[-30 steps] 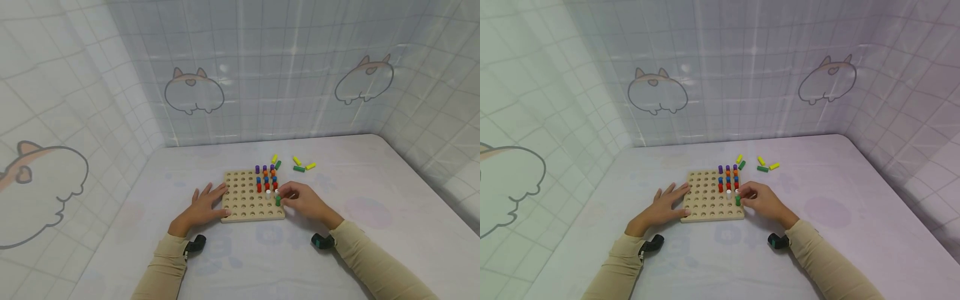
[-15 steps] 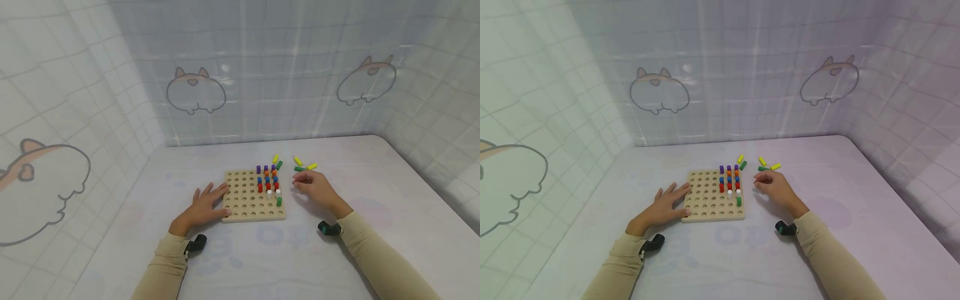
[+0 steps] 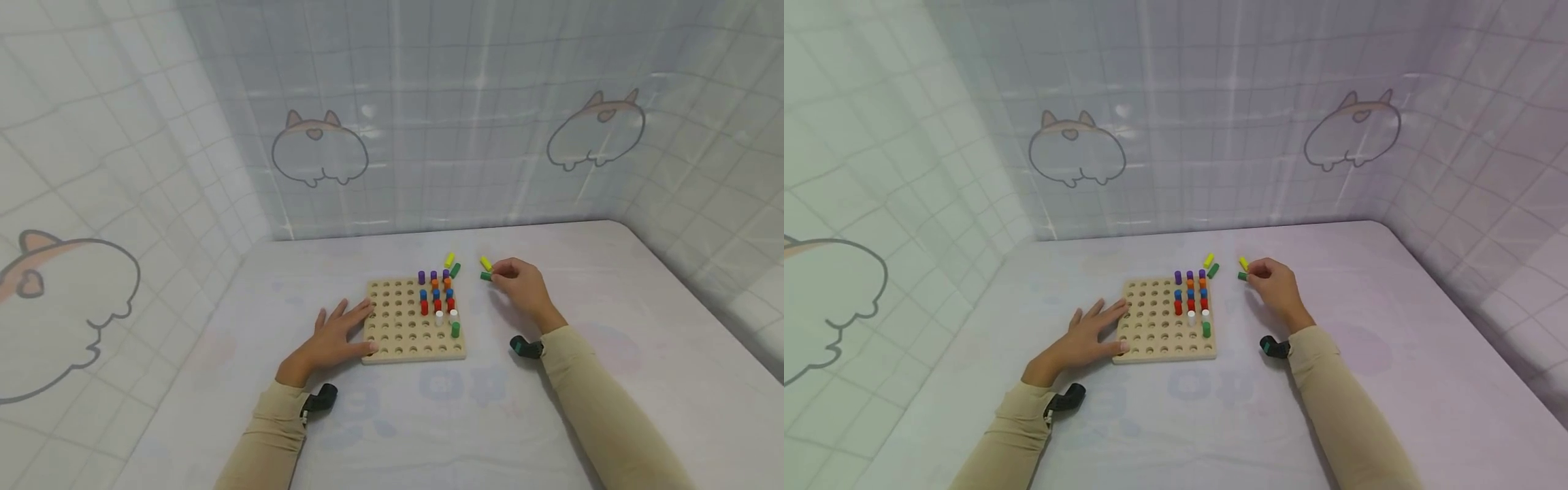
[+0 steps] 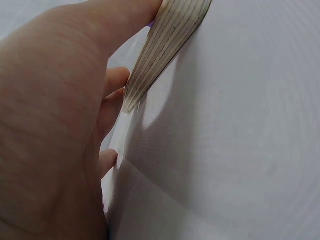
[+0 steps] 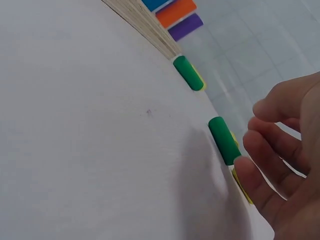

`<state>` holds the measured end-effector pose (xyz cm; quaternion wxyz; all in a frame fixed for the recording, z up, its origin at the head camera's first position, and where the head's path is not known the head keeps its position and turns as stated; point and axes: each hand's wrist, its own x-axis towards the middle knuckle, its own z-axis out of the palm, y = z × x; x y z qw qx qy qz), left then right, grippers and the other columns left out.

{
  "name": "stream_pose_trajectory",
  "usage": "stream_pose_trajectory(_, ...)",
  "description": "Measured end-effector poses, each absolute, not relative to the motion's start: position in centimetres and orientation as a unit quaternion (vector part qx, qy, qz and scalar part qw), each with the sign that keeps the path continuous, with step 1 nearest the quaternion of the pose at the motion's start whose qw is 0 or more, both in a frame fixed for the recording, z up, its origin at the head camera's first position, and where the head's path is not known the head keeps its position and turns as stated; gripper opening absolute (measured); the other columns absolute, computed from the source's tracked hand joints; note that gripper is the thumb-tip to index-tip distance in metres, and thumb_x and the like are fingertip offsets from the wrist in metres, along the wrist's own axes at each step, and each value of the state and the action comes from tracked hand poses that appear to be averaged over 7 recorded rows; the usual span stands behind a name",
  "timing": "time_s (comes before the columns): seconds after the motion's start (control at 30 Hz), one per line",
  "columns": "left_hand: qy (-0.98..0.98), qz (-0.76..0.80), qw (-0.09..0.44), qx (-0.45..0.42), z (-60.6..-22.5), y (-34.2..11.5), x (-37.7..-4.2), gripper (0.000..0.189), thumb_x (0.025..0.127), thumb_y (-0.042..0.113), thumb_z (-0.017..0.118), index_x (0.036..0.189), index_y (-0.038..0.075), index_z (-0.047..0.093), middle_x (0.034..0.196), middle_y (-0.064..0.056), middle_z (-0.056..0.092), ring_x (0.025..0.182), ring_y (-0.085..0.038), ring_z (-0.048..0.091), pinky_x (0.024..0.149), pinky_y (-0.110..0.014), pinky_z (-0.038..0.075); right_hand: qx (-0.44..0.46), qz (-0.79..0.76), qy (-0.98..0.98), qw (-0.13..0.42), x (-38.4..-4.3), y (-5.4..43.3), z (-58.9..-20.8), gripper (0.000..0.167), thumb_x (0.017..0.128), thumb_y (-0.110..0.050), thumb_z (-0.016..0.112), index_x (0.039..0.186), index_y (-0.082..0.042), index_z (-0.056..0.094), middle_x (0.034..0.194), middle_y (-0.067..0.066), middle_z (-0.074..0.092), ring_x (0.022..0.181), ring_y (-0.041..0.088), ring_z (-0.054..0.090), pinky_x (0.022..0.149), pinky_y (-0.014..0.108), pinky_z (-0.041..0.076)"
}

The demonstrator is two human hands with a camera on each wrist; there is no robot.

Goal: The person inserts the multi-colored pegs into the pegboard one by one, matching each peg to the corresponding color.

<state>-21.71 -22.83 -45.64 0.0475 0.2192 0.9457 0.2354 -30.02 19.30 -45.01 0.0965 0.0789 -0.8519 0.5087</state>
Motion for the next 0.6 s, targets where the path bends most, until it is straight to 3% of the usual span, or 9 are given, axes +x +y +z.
stream_pose_trajectory(0.17,0.946,0.235,0.050,0.218,-45.75,-22.87,-21.60,0.090,0.088,0.069,0.060,0.160,0.024,0.031,0.165,0.012,0.017,0.153,-0.035,0.001,0.113,-0.065,-0.013,0.071,0.481,-0.866,0.117,-30.55,18.97,-45.11,0.019,0.096,-0.011,0.067,0.112,-0.001,0.068,0.110,0.013,0.067,0.103,0.028,0.061,0.090,0.043,0.049)
stream_pose_trajectory(0.6,0.948,0.228,0.047,0.218,-45.98,-22.93,-21.78,0.091,0.087,0.073,0.057,0.160,0.026,0.029,0.165,0.015,0.016,0.153,-0.033,0.001,0.114,-0.064,-0.012,0.078,0.421,-0.895,0.124,-31.16,18.59,-45.40,0.019,0.094,-0.007,0.065,0.111,-0.002,0.071,0.110,0.016,0.069,0.101,0.031,0.062,0.088,0.047,0.051)
